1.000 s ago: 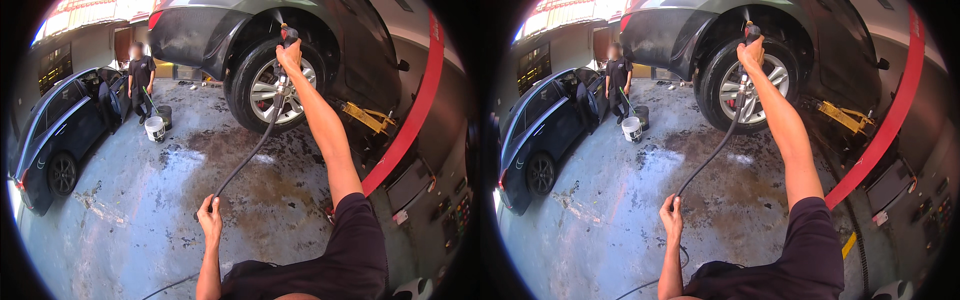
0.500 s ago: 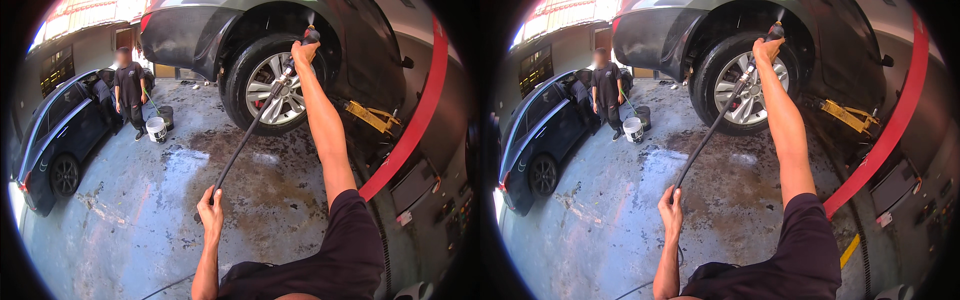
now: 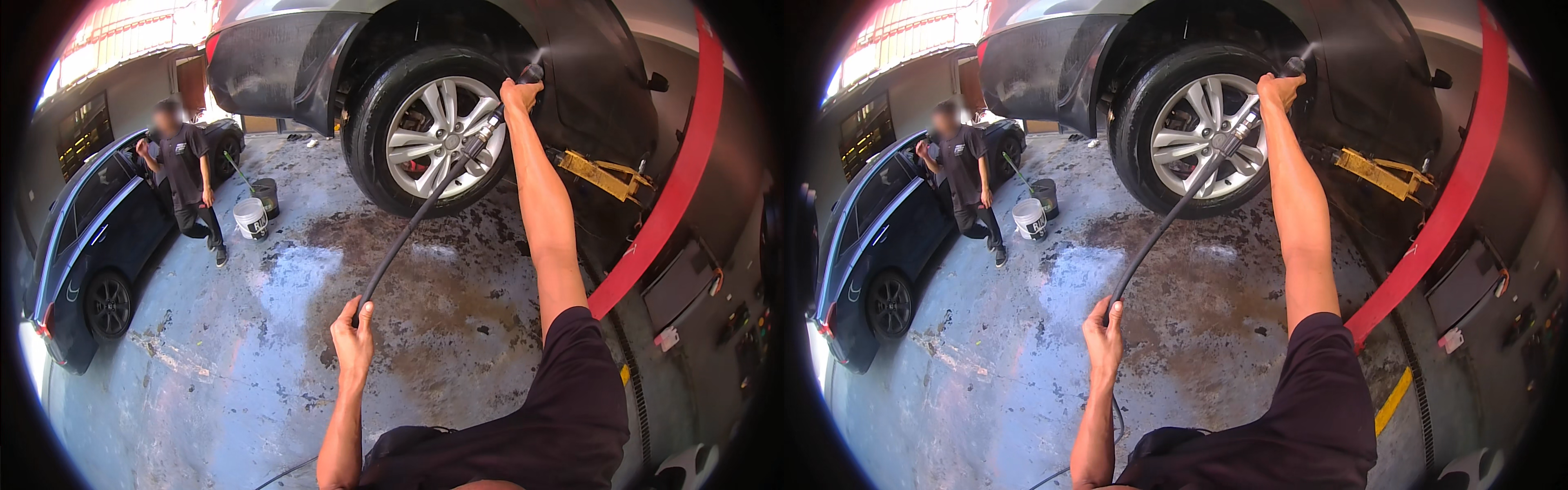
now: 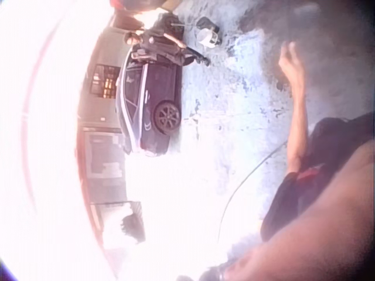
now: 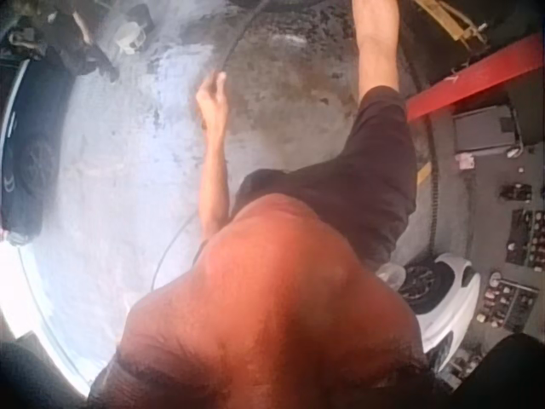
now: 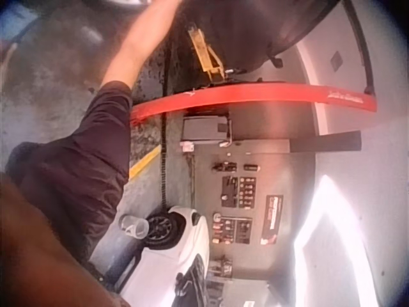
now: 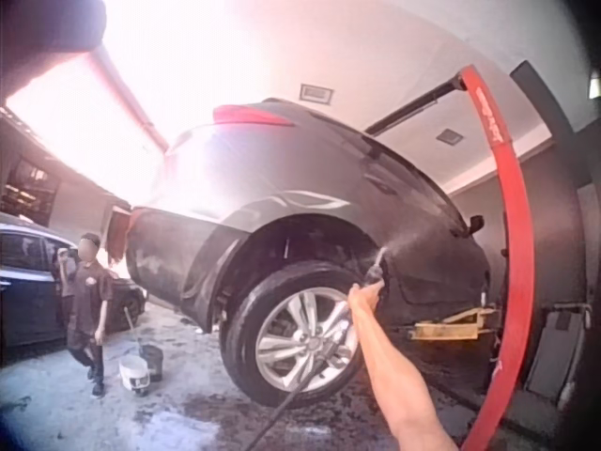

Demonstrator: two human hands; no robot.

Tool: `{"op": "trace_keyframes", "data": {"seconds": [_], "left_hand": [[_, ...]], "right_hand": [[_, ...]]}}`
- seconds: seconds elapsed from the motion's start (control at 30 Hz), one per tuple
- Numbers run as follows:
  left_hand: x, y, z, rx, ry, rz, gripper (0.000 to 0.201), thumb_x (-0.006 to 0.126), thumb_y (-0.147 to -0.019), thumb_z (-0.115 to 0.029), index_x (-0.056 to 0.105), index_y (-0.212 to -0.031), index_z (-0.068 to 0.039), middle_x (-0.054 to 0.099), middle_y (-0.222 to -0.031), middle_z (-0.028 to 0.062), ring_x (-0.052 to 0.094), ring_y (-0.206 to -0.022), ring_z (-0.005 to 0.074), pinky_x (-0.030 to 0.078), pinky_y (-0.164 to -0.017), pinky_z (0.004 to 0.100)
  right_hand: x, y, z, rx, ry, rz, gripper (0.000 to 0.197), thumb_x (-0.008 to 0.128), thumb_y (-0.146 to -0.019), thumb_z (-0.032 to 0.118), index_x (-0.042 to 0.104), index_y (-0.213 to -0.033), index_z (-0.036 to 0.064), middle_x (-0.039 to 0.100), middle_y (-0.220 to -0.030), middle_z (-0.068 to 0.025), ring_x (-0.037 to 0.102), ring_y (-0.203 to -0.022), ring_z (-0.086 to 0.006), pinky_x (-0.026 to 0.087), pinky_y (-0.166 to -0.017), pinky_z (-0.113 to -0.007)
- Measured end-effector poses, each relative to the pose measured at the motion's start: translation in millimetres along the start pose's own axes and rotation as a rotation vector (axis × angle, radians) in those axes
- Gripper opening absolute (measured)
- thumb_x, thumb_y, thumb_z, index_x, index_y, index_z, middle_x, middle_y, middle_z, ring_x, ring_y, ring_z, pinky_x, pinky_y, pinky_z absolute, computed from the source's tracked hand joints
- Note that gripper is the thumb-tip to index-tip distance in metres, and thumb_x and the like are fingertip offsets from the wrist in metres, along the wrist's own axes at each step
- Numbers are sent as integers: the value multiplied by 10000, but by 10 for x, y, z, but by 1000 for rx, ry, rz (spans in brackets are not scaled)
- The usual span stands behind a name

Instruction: The person uses a pressure washer to clean the garage floor and the wheels of a car on a lift. They systematically spray the concrete surface and then focus on the car's tires and rims.

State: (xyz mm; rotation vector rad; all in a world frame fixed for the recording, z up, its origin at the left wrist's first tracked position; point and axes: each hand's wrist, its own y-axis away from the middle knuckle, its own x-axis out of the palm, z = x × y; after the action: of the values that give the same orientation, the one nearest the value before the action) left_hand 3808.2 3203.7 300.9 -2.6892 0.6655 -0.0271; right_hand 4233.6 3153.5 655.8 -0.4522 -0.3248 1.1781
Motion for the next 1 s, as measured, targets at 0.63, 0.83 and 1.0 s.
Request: {"op": "trace_keyframes", "data": {"seconds": [0.63, 0.83, 1.0], "left_hand": [[-133, 341, 347, -80, 27, 174, 362, 761, -929, -215, 691, -1177, 39, 665, -811, 29, 527, -759, 89, 467, -699, 286], [-191, 560, 587, 27, 28, 220, 346, 772, -911, -194, 691, -1145, 48, 688, -830, 64, 554, -761, 105, 482, -705, 310], [-344, 802, 426, -51, -32, 368, 392, 786, -882, -254, 693, -1144, 22, 710, -922, 197, 662, -792, 274, 512, -760, 375]], "right_hand": [[-121, -149, -293, -56, 4, 98, 564, 679, -840, 72, 348, -1278, -57, 630, -832, -180, 629, -541, -202, 540, -444, -366], [-490, 350, 320, -158, -53, 201, 563, 682, -815, 107, 395, -1264, -77, 672, -766, -184, 680, -565, -258, 583, -516, -387], [-673, 520, 603, -241, -19, 375, 487, 686, -842, 101, 416, -1216, -53, 652, -837, -154, 664, -584, -211, 580, -479, -354]]}}
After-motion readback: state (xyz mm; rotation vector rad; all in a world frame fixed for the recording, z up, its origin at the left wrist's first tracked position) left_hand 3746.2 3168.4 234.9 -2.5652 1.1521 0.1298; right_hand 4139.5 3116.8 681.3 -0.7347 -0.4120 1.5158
